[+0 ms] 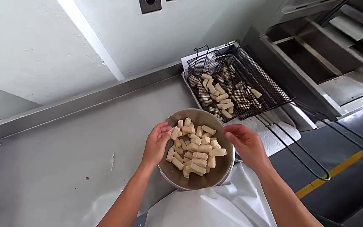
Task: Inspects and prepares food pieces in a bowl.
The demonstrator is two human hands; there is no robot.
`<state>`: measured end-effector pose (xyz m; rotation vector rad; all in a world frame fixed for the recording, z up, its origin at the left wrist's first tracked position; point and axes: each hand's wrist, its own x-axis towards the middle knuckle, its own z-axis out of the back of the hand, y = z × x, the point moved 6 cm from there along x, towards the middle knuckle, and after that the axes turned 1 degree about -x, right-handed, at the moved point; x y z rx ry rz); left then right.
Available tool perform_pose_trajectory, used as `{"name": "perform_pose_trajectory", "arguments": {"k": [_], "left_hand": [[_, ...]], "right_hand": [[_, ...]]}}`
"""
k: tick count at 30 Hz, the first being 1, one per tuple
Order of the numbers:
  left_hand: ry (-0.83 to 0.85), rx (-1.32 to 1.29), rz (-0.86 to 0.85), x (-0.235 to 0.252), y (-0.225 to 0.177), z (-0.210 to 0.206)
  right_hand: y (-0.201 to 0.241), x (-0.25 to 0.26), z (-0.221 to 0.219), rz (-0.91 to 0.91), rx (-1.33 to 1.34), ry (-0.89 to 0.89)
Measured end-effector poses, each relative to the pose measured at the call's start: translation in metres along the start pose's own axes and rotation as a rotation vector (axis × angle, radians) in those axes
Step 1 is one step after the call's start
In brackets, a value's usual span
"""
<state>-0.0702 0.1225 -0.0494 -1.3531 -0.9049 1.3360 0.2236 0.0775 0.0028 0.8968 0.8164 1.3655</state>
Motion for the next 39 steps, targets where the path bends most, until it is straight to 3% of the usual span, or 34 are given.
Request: {"name": "perform_pose_trajectory", "arguments": {"k": [5,9,14,17,22,27,31,33,36,39], "left_hand": [[0.227,0.233,0.076,-0.019,0.018,-0.028],[0.390,0.462,0.040,-0.013,0.027,-0.068],[0.486,0.752,-0.112,-0.004,0.037,-0.107],[0.486,0.740,-0.276,-0.005,0.031,-0.107],[0.319,0.607,-0.586,-0.023,0.008,-0.081],[0.272,0.467,-0.592,-0.025,0.009,-0.070],[0.134,0.418,-0.742,-0.037,0.002,-0.070],[0.061,0.316,-0.563,-0.036,0.006,-0.067],[0.108,0.015,-0.041,-0.031,0.027,-0.069],[0.228,-0.168,0.119,-0.034,0.031,-0.081]], "right_hand": [[-0.002,0.020,-0.069,0.066,-0.640,0.393],[-0.017,0.034,-0.087,-0.146,-0.798,0.641],[-0.037,0.030,-0.080,-0.198,-0.631,0.686],[-0.031,0.017,-0.068,-0.155,-0.524,0.609],[-0.030,-0.002,-0.046,-0.077,-0.128,0.382],[-0.021,0.004,-0.062,-0.023,-0.298,0.536],[0.002,0.005,-0.064,0.125,-0.376,0.552],[0.008,0.001,-0.060,0.186,-0.359,0.454],[0.007,-0.006,-0.056,0.128,-0.341,0.396],[0.008,-0.007,-0.057,0.068,-0.317,0.431]]}}
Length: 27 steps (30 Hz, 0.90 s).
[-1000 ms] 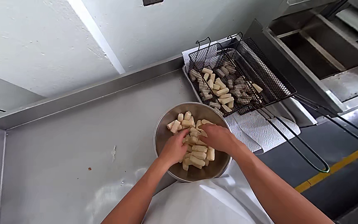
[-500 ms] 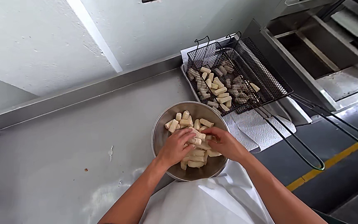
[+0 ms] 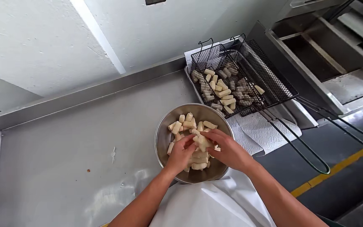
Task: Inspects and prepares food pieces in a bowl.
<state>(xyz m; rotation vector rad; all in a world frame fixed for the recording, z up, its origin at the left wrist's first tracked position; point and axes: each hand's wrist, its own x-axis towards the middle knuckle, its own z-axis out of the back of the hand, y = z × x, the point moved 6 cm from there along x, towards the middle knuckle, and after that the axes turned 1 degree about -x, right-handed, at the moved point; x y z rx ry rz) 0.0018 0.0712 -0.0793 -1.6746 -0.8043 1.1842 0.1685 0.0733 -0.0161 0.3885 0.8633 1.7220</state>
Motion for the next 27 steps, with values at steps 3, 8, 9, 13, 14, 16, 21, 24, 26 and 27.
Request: {"name": "perform_pose_trajectory", "arguments": {"k": [3,8,9,13,14,16,21,24,26,27], "left_hand": [[-0.004,-0.012,-0.007,0.000,-0.003,-0.004],[-0.144,-0.012,-0.012,-0.001,-0.002,0.003],[-0.138,-0.017,-0.011,-0.001,0.000,0.005],[-0.068,0.023,-0.040,-0.002,0.001,0.009],[-0.051,0.082,-0.040,-0.002,-0.001,0.009],[0.023,0.251,-0.020,-0.002,-0.006,0.007],[0.121,0.516,-0.026,-0.002,-0.011,0.005],[0.104,0.497,-0.027,-0.003,-0.007,0.007],[0.100,0.494,-0.031,-0.003,-0.007,0.008],[0.104,0.498,-0.035,-0.003,-0.008,0.007]], "right_hand": [[0.002,0.001,0.001,-0.005,-0.016,0.047],[-0.011,-0.006,0.026,-0.111,0.372,-0.317],[-0.015,-0.008,0.031,-0.175,0.537,-0.353],[-0.013,-0.011,0.028,-0.270,1.145,-0.247],[-0.010,-0.011,0.027,-0.264,1.198,-0.218],[-0.003,-0.012,0.032,-0.227,1.210,-0.225],[0.021,-0.027,0.101,0.062,0.846,-0.640],[0.035,-0.048,0.165,0.340,0.533,-0.914],[0.043,-0.059,0.210,0.401,0.186,-1.104],[0.043,-0.057,0.231,0.365,0.006,-1.170]]}}
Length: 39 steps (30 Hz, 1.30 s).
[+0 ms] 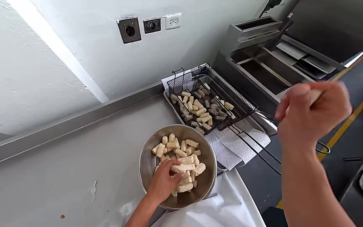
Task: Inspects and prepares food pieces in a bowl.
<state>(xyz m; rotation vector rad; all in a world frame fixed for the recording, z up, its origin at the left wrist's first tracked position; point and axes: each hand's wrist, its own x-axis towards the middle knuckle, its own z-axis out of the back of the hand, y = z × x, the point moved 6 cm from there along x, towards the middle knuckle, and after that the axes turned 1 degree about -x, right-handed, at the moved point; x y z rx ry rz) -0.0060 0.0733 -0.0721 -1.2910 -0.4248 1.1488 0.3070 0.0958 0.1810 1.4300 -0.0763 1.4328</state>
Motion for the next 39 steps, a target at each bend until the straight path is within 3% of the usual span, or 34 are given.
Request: {"name": "perform_pose_trajectory", "arguments": {"k": [2,6,8,12,15,17,19,23,29,32,39], "left_hand": [[0.015,0.010,-0.002,0.001,-0.002,0.000],[0.039,-0.110,0.017,-0.002,-0.002,-0.001],[0.019,-0.196,-0.003,0.000,-0.002,0.002],[-0.040,-0.355,0.021,-0.006,0.006,0.001],[-0.057,-0.388,0.031,-0.007,0.011,0.000],[-0.034,-0.325,0.006,-0.008,0.007,-0.001],[-0.017,-0.201,-0.089,-0.008,0.002,0.001],[-0.056,-0.174,-0.208,-0.012,0.003,0.003],[-0.099,-0.531,0.131,-0.012,0.024,-0.008],[-0.129,-0.428,0.180,-0.012,0.020,-0.005],[-0.142,-0.213,0.182,-0.019,0.004,-0.004]], "right_hand": [[-0.031,0.031,-0.006,-0.061,-0.282,0.111],[-0.128,0.028,-0.050,-0.450,-0.433,0.648],[-0.114,0.021,-0.051,-0.478,-0.351,0.652],[-0.039,-0.032,-0.072,-0.317,0.006,0.666],[-0.008,-0.113,-0.114,-0.260,0.028,1.035],[-0.006,-0.167,-0.139,-0.219,-0.051,1.361],[-0.013,-0.204,-0.153,-0.185,-0.121,1.561],[-0.024,-0.216,-0.150,-0.262,-0.146,1.505],[-0.025,-0.225,-0.135,-0.335,-0.185,1.383],[-0.013,-0.229,-0.131,-0.318,-0.233,1.290],[0.001,-0.235,-0.133,-0.073,-0.242,1.137]]}}
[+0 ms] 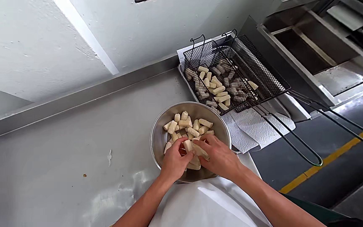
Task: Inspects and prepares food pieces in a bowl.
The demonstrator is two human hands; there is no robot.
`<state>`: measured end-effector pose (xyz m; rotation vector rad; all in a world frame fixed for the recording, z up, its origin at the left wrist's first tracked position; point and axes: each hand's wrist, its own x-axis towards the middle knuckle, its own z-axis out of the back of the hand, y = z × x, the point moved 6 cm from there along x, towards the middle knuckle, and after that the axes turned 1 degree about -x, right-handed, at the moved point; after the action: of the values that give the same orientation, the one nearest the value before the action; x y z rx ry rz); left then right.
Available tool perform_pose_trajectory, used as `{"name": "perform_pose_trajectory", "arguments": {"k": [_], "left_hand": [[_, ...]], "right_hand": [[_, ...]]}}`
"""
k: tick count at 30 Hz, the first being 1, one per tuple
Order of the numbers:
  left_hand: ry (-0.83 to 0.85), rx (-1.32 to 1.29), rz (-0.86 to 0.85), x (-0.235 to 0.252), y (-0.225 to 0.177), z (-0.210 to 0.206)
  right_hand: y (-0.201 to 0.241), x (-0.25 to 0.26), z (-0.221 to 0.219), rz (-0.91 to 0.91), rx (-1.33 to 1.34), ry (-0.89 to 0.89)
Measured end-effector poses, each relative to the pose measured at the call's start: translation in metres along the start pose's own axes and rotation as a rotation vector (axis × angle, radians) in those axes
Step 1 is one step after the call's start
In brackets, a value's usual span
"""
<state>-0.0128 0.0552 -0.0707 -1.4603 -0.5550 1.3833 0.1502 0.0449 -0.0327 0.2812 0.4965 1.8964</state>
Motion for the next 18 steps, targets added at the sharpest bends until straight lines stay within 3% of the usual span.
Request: {"name": "perform_pose_trajectory", "arguments": {"k": [7,18], "left_hand": [[-0.202,0.179,-0.159,-0.009,-0.013,0.007],[-0.274,0.099,-0.131,-0.012,-0.008,0.022]], "right_hand": [[0.002,0.012,0.001,0.019,-0.040,0.024],[0.011,0.019,0.002,0.045,-0.059,0.010]]}}
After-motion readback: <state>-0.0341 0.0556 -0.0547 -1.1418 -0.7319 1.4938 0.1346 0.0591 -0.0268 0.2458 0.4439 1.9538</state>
